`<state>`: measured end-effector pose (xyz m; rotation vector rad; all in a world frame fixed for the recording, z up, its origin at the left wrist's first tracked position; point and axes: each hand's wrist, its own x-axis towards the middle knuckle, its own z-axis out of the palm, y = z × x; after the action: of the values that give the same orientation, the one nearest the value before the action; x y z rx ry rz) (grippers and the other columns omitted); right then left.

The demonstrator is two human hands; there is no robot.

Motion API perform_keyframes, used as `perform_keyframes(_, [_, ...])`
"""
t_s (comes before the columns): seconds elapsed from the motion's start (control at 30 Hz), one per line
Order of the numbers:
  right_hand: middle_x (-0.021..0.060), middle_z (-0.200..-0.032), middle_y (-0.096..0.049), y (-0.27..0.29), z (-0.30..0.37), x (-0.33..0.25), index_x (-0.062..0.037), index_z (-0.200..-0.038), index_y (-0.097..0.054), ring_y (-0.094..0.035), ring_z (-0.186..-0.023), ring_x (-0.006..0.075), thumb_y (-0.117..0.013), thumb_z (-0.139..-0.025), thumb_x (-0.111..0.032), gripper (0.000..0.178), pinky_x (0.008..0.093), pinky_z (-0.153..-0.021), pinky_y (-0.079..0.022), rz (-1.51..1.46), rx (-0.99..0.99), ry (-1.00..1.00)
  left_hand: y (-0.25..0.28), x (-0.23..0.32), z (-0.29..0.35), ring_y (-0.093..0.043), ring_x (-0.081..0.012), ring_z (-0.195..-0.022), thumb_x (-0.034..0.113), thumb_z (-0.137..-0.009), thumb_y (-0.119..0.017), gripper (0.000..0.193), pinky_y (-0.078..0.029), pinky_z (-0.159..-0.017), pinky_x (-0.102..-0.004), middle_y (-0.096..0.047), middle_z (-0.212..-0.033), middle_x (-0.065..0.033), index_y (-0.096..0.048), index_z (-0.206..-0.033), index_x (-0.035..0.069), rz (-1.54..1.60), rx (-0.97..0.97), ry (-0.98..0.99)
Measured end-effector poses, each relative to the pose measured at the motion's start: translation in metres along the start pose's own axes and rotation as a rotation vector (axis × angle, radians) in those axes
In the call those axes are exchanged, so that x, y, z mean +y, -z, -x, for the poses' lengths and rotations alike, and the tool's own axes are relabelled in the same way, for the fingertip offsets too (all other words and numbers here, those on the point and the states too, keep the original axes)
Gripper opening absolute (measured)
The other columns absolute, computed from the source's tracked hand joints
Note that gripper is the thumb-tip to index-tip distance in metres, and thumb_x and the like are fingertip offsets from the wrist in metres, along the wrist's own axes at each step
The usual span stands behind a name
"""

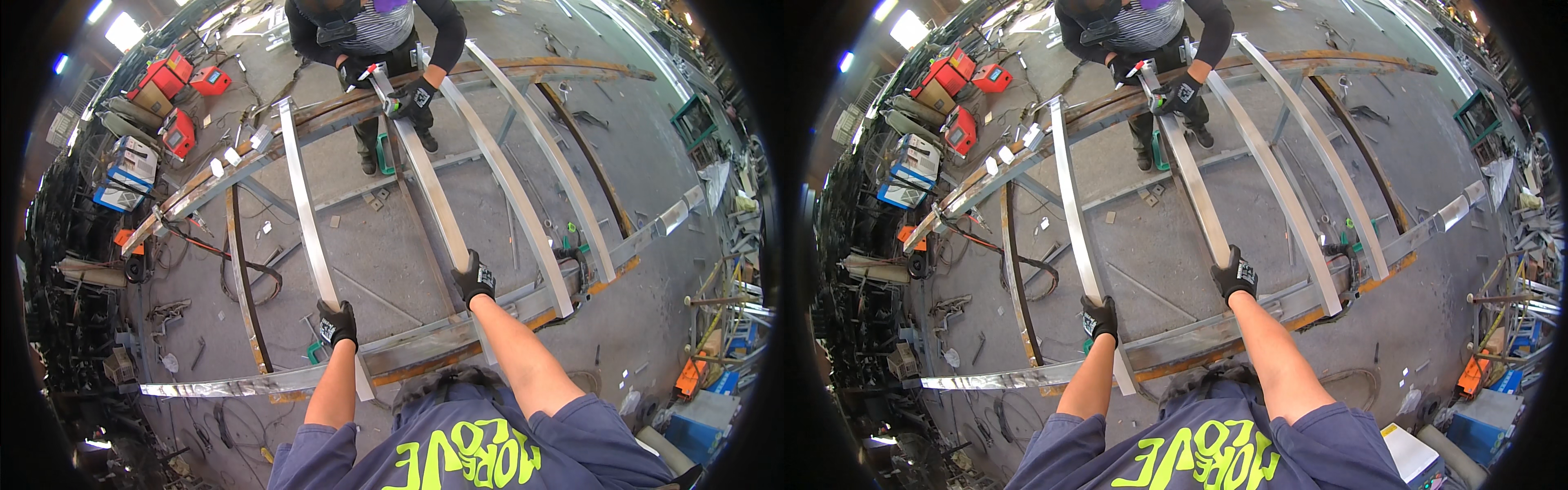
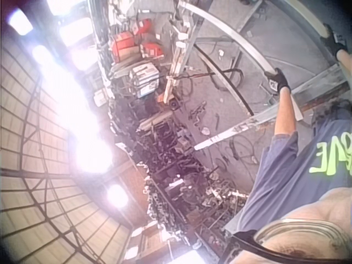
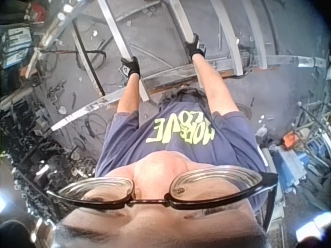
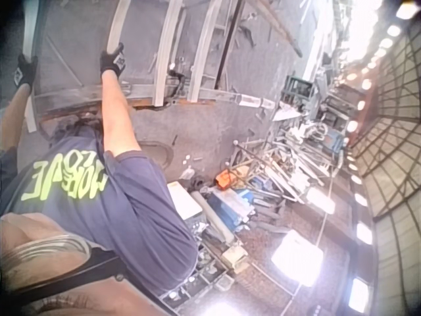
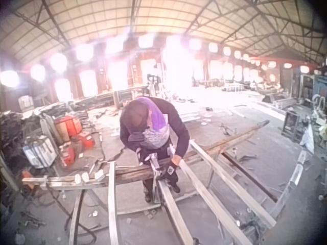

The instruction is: The person positions metal bars on a frame, measures and marks them with a tape measure and marker, then uses a welding tool to join the bars. The person handles multiple bars and tools while assembling the structure.

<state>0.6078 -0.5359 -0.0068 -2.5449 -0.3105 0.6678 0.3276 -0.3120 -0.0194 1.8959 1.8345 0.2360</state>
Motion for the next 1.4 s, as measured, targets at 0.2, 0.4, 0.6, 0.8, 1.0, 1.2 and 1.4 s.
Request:
perform_keyframes(0.2, [0.0179, -0.124, -0.074, 0.003, 0.003, -0.003, -0.0193, -0.146, -0.05, -0.071, -0.115, 0.0391, -0.076, -0.082, -0.042, 0.073, 0.0513, -0.096, -0.055, -0.011, -0.023, -0.003, -0.002, -0.004, -0.002, -0.067, -0.0479, -0.118, 0.031, -0.087, -0.079, 0.075, -0.054, -0.099, -0.0519, -0.067, -0.132, -0.0294, -0.047, -0.149, 0.003, 0.003, 0.011, -0.008])
perform_keyframes(0.4, [0.0184, -0.124, -0.074, 0.001, 0.002, -0.001, -0.0191, -0.146, -0.05, -0.07, -0.115, 0.0392, -0.076, -0.081, -0.042, 0.073, 0.0511, -0.096, -0.055, -0.01, -0.013, 0.001, -0.005, -0.007, -0.002, -0.069, -0.048, -0.11, 0.033, -0.084, -0.077, 0.071, -0.055, -0.094, -0.0544, -0.07, -0.122, -0.0298, -0.05, -0.144, 0.006, 0.01, 0.051, -0.038])
perform_keyframes(0.6, [0.018, -0.124, -0.074, 0.0, 0.001, 0.0, -0.0189, -0.145, -0.051, -0.07, -0.115, 0.0392, -0.077, -0.081, -0.041, 0.073, 0.0509, -0.096, -0.055, -0.025, -0.008, 0.0, -0.002, -0.001, 0.002, -0.069, -0.0482, -0.109, 0.032, -0.084, -0.078, 0.07, -0.055, -0.094, -0.0547, -0.07, -0.121, -0.0297, -0.05, -0.143, 0.006, 0.011, 0.057, -0.029])
perform_keyframes(0.8, [0.0182, -0.122, -0.074, 0.001, 0.002, -0.001, -0.0188, -0.143, -0.052, -0.071, -0.114, 0.0394, -0.076, -0.081, -0.041, 0.07, 0.0511, -0.095, -0.056, -0.039, 0.005, 0.011, -0.003, -0.003, 0.001, -0.068, -0.0482, -0.11, 0.032, -0.085, -0.077, 0.069, -0.055, -0.094, -0.0546, -0.069, -0.122, -0.0297, -0.05, -0.143, 0.006, 0.022, 0.065, -0.049])
perform_keyframes(1.0, [0.0177, -0.121, -0.074, 0.002, 0.003, -0.002, -0.0193, -0.142, -0.051, -0.071, -0.114, 0.0393, -0.075, -0.082, -0.041, 0.068, 0.0512, -0.095, -0.056, -0.024, -0.002, -0.001, -0.004, -0.003, 0.0, -0.069, -0.0482, -0.109, 0.034, -0.085, -0.078, 0.07, -0.055, -0.093, -0.0545, -0.07, -0.122, -0.0294, -0.05, -0.143, 0.007, 0.0, 0.046, -0.032])
perform_keyframes(1.2, [0.0179, -0.122, -0.074, 0.003, 0.004, -0.004, -0.0195, -0.142, -0.052, -0.071, -0.113, 0.0393, -0.076, -0.082, -0.041, 0.069, 0.0511, -0.095, -0.056, -0.016, -0.007, -0.003, -0.005, -0.006, -0.001, -0.07, -0.0476, -0.109, 0.034, -0.085, -0.078, 0.07, -0.056, -0.092, -0.0545, -0.071, -0.122, -0.0284, -0.051, -0.144, 0.007, -0.008, 0.065, -0.04])
perform_keyframes(1.4, [0.0187, -0.125, -0.073, 0.0, 0.0, -0.001, -0.0187, -0.148, -0.049, -0.07, -0.116, 0.0392, -0.077, -0.082, -0.042, 0.075, 0.0506, -0.097, -0.056, -0.025, -0.014, -0.009, -0.002, -0.002, 0.001, -0.069, -0.0468, -0.111, 0.033, -0.086, -0.078, 0.07, -0.055, -0.094, -0.0536, -0.07, -0.124, -0.0283, -0.05, -0.144, 0.006, 0.005, 0.036, -0.032])
